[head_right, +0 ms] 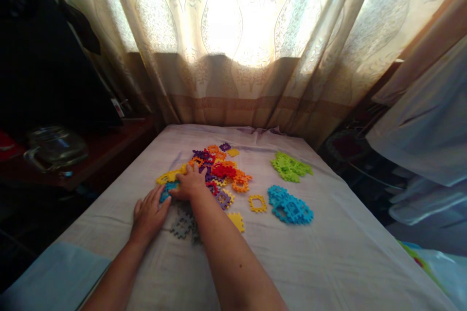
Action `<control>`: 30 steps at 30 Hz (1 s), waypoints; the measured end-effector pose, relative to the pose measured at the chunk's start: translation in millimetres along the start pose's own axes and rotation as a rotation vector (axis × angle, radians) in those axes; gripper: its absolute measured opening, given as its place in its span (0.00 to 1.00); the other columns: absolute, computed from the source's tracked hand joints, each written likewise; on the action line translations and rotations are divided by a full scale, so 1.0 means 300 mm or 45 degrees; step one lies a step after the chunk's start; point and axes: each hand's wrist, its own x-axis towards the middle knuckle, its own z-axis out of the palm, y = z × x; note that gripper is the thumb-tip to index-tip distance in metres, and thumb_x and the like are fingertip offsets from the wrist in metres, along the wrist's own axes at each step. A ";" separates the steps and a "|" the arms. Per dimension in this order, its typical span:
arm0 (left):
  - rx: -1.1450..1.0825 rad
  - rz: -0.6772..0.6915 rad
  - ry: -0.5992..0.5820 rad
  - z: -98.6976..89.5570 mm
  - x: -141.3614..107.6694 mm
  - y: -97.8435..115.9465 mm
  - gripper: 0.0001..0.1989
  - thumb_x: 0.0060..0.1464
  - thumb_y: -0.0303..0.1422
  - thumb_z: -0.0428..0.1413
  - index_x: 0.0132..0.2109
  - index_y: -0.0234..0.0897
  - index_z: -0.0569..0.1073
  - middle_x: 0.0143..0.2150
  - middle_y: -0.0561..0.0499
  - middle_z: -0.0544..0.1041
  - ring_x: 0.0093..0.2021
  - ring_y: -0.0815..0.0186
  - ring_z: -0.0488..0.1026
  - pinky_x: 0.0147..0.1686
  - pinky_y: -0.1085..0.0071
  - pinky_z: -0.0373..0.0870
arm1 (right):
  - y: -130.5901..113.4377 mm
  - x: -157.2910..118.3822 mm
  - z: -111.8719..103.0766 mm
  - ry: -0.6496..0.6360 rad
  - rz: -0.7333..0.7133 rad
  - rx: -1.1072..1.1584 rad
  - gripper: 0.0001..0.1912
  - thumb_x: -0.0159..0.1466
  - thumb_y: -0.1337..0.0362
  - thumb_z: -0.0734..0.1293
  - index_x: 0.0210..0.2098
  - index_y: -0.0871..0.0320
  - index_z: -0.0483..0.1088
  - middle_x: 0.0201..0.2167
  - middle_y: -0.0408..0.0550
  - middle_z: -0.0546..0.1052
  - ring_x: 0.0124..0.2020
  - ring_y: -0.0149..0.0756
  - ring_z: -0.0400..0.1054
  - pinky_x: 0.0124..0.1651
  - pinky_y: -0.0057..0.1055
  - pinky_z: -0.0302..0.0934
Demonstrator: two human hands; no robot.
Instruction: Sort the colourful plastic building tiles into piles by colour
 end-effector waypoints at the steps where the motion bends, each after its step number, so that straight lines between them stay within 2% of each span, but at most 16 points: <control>1: 0.010 0.013 -0.010 0.000 -0.002 0.003 0.22 0.59 0.40 0.47 0.58 0.40 0.69 0.63 0.40 0.69 0.63 0.52 0.63 0.63 0.43 0.48 | 0.008 -0.005 0.001 -0.004 0.001 -0.012 0.32 0.61 0.40 0.61 0.60 0.47 0.65 0.68 0.56 0.53 0.68 0.57 0.43 0.61 0.65 0.41; 4: -0.044 0.092 -0.031 -0.007 -0.005 0.011 0.18 0.59 0.40 0.48 0.53 0.45 0.73 0.58 0.45 0.74 0.59 0.56 0.67 0.63 0.47 0.49 | 0.044 -0.073 0.001 0.046 -0.050 -0.054 0.27 0.62 0.45 0.62 0.57 0.48 0.67 0.65 0.54 0.59 0.67 0.53 0.46 0.60 0.60 0.46; 9: -0.207 0.271 -0.109 -0.021 0.001 0.024 0.15 0.58 0.42 0.49 0.43 0.45 0.77 0.48 0.48 0.80 0.51 0.59 0.73 0.59 0.54 0.57 | 0.126 -0.240 -0.018 0.118 -0.073 -0.098 0.17 0.64 0.58 0.62 0.51 0.50 0.72 0.56 0.50 0.70 0.63 0.45 0.54 0.60 0.48 0.51; 13: -0.254 0.289 -0.079 -0.022 0.005 0.024 0.16 0.58 0.44 0.49 0.35 0.43 0.78 0.44 0.48 0.81 0.48 0.58 0.75 0.57 0.55 0.60 | 0.193 -0.340 -0.039 0.199 0.140 -0.066 0.17 0.64 0.65 0.61 0.50 0.50 0.73 0.57 0.48 0.71 0.60 0.42 0.59 0.59 0.44 0.52; 16: -0.298 0.301 -0.059 -0.020 0.009 0.019 0.18 0.58 0.44 0.47 0.30 0.42 0.77 0.41 0.48 0.82 0.45 0.60 0.76 0.55 0.59 0.63 | 0.227 -0.388 -0.072 0.164 0.301 -0.068 0.12 0.63 0.64 0.62 0.41 0.52 0.77 0.50 0.49 0.76 0.54 0.45 0.65 0.56 0.44 0.55; 19: -0.339 0.266 -0.047 -0.018 0.016 0.011 0.20 0.58 0.44 0.47 0.26 0.43 0.75 0.38 0.49 0.82 0.42 0.62 0.77 0.54 0.62 0.65 | 0.226 -0.403 -0.107 0.219 0.354 -0.081 0.12 0.64 0.63 0.62 0.34 0.53 0.79 0.41 0.49 0.79 0.48 0.43 0.68 0.53 0.40 0.58; 22: -0.375 0.211 -0.059 -0.020 0.021 0.008 0.20 0.57 0.46 0.46 0.27 0.43 0.75 0.38 0.49 0.82 0.43 0.62 0.76 0.54 0.64 0.65 | 0.181 -0.382 -0.101 0.327 0.210 -0.044 0.12 0.64 0.65 0.62 0.35 0.52 0.79 0.41 0.47 0.79 0.45 0.38 0.69 0.51 0.33 0.58; 24: -0.390 0.179 -0.058 -0.021 0.022 0.009 0.20 0.56 0.48 0.46 0.29 0.43 0.76 0.38 0.49 0.82 0.43 0.62 0.76 0.54 0.64 0.65 | 0.140 -0.359 -0.071 0.260 0.037 -0.035 0.12 0.64 0.66 0.63 0.35 0.51 0.79 0.40 0.46 0.78 0.44 0.36 0.68 0.50 0.31 0.58; 26: -0.395 0.161 -0.052 -0.023 0.023 0.010 0.20 0.56 0.49 0.46 0.30 0.43 0.76 0.38 0.48 0.82 0.43 0.61 0.76 0.54 0.64 0.66 | 0.111 -0.341 -0.036 0.163 -0.047 -0.060 0.12 0.63 0.66 0.63 0.34 0.51 0.79 0.39 0.47 0.78 0.44 0.37 0.67 0.49 0.31 0.58; 28: -0.395 0.156 -0.063 -0.024 0.024 0.012 0.20 0.56 0.49 0.46 0.31 0.43 0.76 0.38 0.49 0.82 0.42 0.61 0.76 0.53 0.65 0.66 | 0.108 -0.332 -0.011 0.151 -0.009 -0.097 0.12 0.64 0.66 0.63 0.36 0.51 0.79 0.41 0.48 0.77 0.46 0.39 0.66 0.50 0.32 0.58; 30: -0.394 0.157 -0.078 -0.025 0.024 0.012 0.20 0.56 0.49 0.47 0.32 0.43 0.77 0.38 0.49 0.82 0.43 0.61 0.76 0.53 0.65 0.67 | 0.130 -0.334 -0.003 0.221 0.102 -0.115 0.13 0.65 0.65 0.62 0.41 0.51 0.78 0.44 0.50 0.75 0.47 0.40 0.65 0.51 0.34 0.57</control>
